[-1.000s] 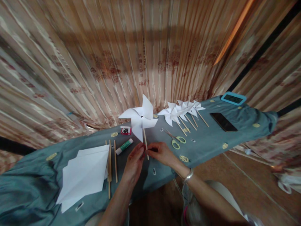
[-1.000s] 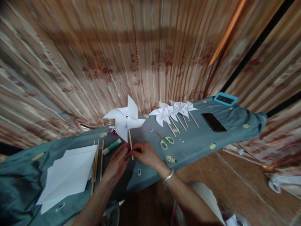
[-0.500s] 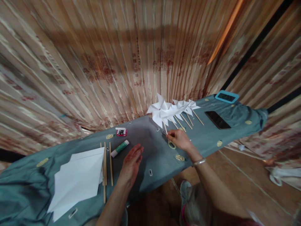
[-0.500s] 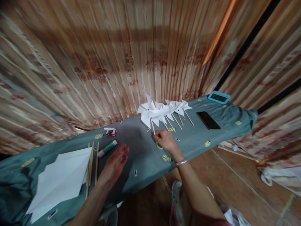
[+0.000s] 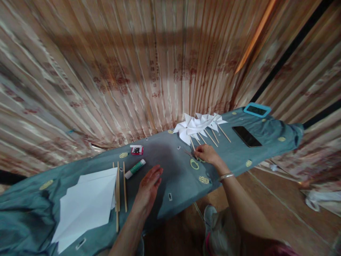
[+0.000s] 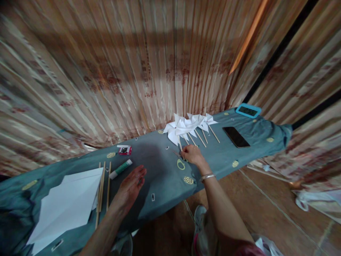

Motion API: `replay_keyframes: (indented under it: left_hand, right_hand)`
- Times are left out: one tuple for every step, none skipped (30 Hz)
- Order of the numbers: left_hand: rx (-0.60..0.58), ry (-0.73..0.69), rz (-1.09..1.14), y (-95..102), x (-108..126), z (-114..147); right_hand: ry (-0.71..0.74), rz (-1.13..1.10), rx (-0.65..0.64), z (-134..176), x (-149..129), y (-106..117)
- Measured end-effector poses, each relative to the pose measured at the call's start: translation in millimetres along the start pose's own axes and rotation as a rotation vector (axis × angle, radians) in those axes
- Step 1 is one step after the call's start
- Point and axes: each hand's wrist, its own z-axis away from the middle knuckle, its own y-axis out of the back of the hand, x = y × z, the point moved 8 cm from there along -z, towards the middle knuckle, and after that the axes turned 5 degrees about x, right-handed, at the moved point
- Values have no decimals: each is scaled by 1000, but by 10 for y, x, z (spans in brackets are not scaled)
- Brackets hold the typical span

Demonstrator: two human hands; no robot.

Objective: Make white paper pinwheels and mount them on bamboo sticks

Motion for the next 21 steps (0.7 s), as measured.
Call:
replay_keyframes:
  left_hand:
    - [0, 2, -4, 1, -4, 1]
    - [-2, 1, -7, 1, -6, 1]
    - [-5, 0, -10, -1, -7, 2]
    - [-5, -1, -13, -1, -8, 4]
    - [-6, -1, -17, -1, -9, 6]
    - [-6, 0, -21, 0, -11, 8]
    - [-4, 2, -24, 2, -12, 11]
    - [0, 3, -23, 6, -11, 14]
    - [5, 3, -19, 10, -9, 16]
    - [8, 2, -13, 14, -5, 19]
    - [9, 2, -6, 17, -1, 23]
    - [11, 3, 0, 22, 2, 26]
    - [11, 4, 5, 28, 6, 30]
    - [11, 5, 9, 33, 11, 35]
    - [11, 6, 13, 41, 15, 39]
    - [12, 6, 16, 52, 20, 43]
    - [14, 4, 18, 64, 25, 47]
    - [14, 1, 17, 76, 30, 50]
    - [13, -2, 14, 88, 35, 51]
    - [11, -6, 10, 100, 38, 52]
    - [8, -11, 5, 111, 42, 52]
  right_hand:
    - [-8, 4, -4, -17, 17, -11]
    - [-14, 6, -7, -35, 32, -22]
    - [-19, 8, -8, -52, 46, -32]
    - [-22, 9, -8, -69, 59, -39]
    - [-25, 11, -6, -84, 71, -45]
    - [-26, 12, -4, -98, 82, -47]
    - [-27, 14, -2, -109, 93, -48]
    - [-27, 15, -1, -118, 103, -48]
    - [-27, 15, 0, -125, 114, -46]
    - [-28, 16, 0, -130, 124, -45]
    - [-28, 15, 2, -133, 135, -43]
    - [-28, 15, 6, -136, 146, -40]
    - [-27, 15, 11, -140, 158, -36]
    - [-27, 16, 17, -143, 170, -34]
    - [-27, 16, 24, -148, 183, -32]
    - [-26, 16, 30, -153, 197, -32]
    - [-25, 15, 37, -159, 209, -32]
    - [-22, 14, 44, -166, 220, -34]
    - [-19, 13, 51, -173, 230, -35]
    - [-15, 12, 57, -179, 237, -38]
    - [-12, 11, 63, -185, 243, -41]
